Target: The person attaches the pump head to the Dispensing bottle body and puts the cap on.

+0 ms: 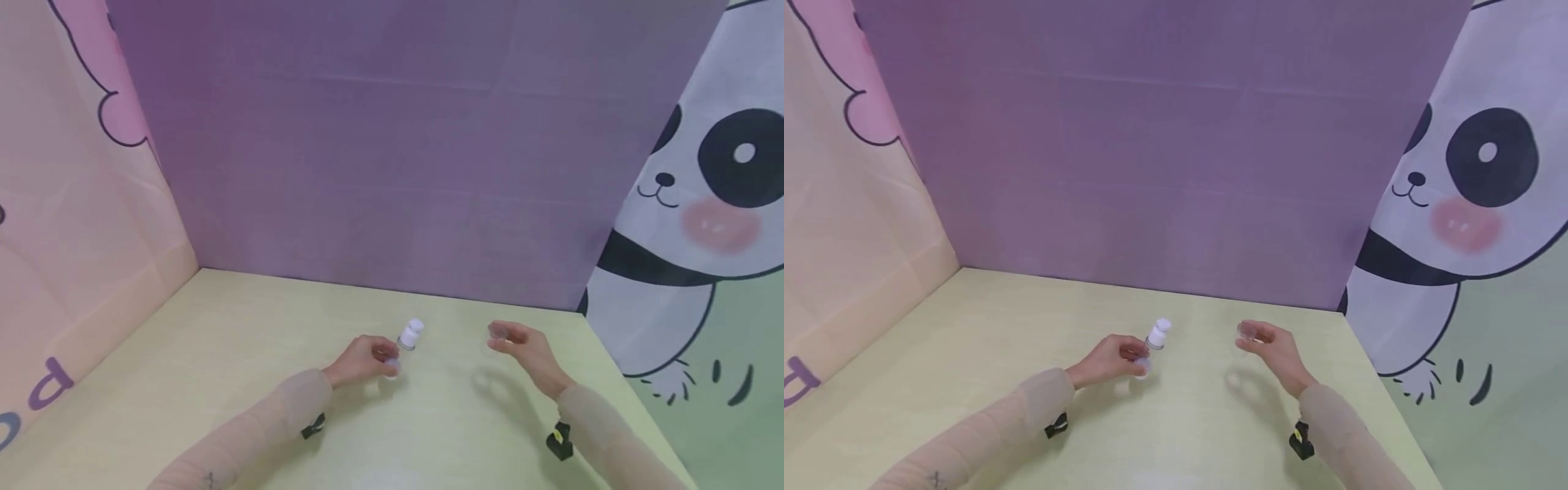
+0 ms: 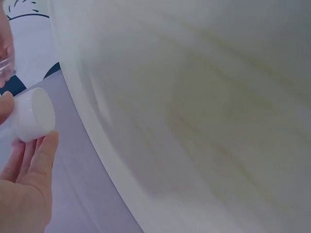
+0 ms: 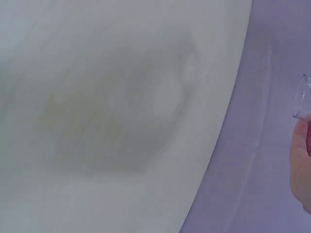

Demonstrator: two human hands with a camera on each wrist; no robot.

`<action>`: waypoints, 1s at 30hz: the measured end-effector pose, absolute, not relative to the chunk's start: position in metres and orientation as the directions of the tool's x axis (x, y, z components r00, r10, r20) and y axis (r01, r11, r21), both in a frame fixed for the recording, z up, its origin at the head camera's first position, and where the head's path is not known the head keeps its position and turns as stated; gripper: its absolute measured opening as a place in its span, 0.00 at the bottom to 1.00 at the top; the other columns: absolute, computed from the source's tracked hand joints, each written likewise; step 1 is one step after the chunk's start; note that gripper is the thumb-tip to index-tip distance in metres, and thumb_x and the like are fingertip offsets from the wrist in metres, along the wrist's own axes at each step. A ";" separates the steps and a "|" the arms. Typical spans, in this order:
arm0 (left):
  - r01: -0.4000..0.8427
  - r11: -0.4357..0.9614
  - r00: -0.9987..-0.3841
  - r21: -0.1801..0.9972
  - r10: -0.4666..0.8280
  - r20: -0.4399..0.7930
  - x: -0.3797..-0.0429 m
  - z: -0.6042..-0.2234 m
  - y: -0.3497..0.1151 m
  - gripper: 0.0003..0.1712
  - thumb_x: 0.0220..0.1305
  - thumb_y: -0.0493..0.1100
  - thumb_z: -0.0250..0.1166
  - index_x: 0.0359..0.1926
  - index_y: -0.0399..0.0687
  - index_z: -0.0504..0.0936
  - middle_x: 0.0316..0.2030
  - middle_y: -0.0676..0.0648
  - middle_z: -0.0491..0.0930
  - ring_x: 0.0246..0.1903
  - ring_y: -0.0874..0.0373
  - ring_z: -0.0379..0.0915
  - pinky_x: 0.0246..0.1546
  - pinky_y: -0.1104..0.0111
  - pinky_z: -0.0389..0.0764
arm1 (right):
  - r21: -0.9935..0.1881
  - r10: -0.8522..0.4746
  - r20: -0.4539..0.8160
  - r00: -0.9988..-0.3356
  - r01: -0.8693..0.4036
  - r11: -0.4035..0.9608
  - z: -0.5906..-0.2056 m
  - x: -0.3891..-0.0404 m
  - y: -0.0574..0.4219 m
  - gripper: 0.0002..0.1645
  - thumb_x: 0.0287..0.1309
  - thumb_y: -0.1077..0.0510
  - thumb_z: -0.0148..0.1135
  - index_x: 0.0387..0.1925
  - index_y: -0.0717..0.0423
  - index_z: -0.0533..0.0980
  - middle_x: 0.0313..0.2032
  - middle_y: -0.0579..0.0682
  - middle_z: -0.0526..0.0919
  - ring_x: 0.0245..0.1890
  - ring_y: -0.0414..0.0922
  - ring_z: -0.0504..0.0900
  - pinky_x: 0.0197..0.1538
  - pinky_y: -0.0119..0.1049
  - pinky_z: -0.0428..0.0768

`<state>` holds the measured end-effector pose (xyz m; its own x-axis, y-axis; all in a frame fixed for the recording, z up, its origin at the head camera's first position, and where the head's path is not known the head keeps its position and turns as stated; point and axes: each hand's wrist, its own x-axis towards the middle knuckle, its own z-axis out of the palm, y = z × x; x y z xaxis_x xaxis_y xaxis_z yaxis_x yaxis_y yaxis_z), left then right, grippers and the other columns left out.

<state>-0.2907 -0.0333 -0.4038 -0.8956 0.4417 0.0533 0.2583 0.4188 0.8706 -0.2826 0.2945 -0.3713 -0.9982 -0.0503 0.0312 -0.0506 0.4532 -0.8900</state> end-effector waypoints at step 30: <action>0.213 0.364 -0.861 0.907 0.508 -0.001 -0.291 -0.403 0.000 0.20 0.48 0.40 0.70 0.44 0.44 0.78 0.45 0.46 0.79 0.47 0.50 0.76 0.46 0.62 0.76 | -0.955 -0.125 0.061 -0.990 -0.094 0.281 -0.316 -0.290 0.218 0.30 0.51 0.53 0.64 0.57 0.51 0.69 0.55 0.52 0.75 0.50 0.39 0.75 0.59 0.43 0.68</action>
<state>-0.2907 -0.0001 -0.4026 -0.8612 0.5083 -0.0012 0.2134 0.3638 0.9067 -0.2898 0.2182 -0.3159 -0.9903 -0.1250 0.0608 -0.0941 0.2805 -0.9552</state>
